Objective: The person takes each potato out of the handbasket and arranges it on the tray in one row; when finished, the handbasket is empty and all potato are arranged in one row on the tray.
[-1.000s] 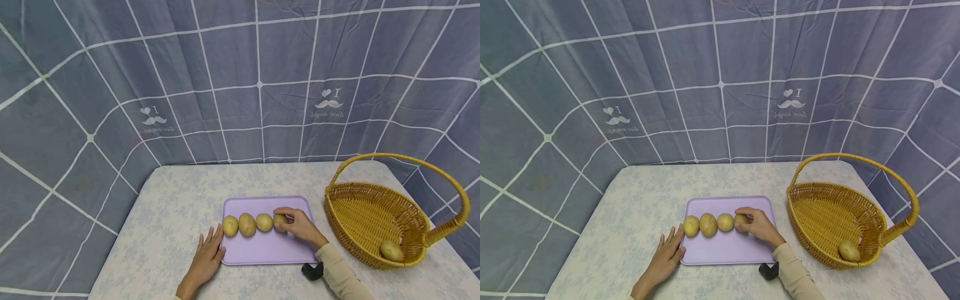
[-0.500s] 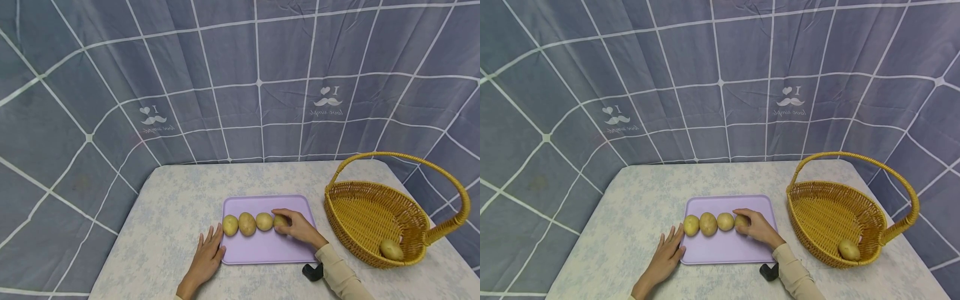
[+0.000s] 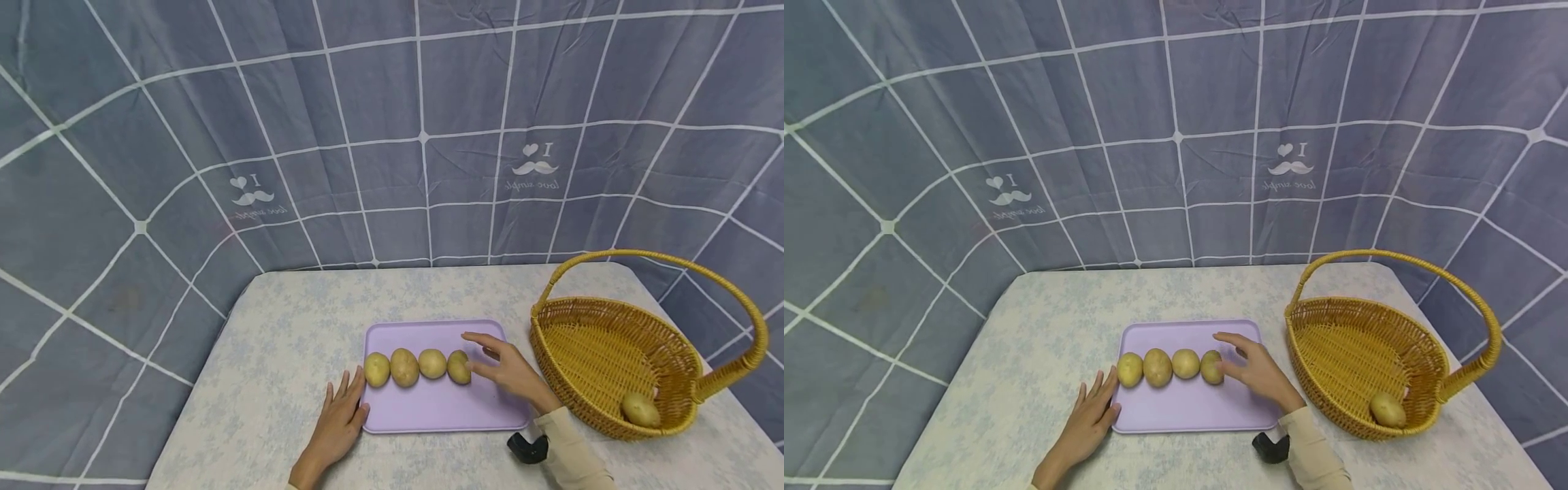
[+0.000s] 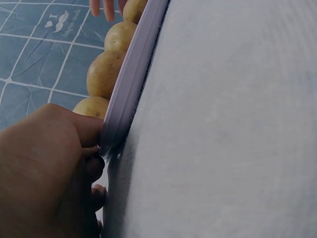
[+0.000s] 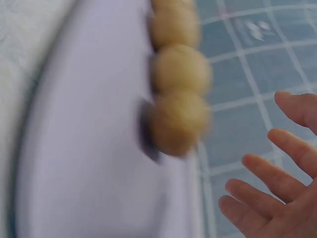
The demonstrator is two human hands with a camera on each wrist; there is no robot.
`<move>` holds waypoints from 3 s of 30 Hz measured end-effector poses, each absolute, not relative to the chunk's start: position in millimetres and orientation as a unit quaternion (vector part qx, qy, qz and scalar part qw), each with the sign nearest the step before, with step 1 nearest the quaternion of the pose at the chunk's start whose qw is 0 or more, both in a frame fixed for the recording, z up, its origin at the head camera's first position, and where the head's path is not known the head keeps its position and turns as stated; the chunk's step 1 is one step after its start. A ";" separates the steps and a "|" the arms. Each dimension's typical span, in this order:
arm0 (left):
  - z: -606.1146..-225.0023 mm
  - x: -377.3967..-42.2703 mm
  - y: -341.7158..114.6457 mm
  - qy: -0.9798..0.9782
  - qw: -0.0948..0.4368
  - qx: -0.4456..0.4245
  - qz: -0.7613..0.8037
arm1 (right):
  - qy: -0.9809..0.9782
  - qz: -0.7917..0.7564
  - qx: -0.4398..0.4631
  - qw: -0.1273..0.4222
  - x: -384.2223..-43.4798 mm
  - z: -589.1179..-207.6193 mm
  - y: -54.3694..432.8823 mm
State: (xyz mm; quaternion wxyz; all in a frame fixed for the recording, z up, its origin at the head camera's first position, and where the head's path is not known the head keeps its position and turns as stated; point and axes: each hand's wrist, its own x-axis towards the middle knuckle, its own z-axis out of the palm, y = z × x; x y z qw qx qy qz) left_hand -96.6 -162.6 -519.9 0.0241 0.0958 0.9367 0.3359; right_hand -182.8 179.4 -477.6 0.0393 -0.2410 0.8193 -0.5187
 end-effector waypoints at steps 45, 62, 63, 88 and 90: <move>-516.7 -94.2 -162.5 0.934 0.020 0.100 0.343 | 0.888 -0.398 -0.084 0.216 -147.9 -447.7 375.8; -515.6 -94.7 -160.8 0.931 0.015 0.103 0.349 | 0.888 -0.365 -0.118 0.253 -141.1 -435.7 378.8; -515.7 -94.4 -160.8 0.932 0.014 0.103 0.348 | 0.887 -0.365 -0.119 0.256 -140.8 -435.6 378.7; -515.8 -95.2 -161.2 0.936 0.022 0.102 0.338 | 0.919 -0.362 -0.058 0.142 -138.5 -441.5 375.4; -515.7 -95.5 -161.1 0.936 0.021 0.102 0.337 | 0.919 -0.371 -0.054 0.122 -138.3 -440.8 374.7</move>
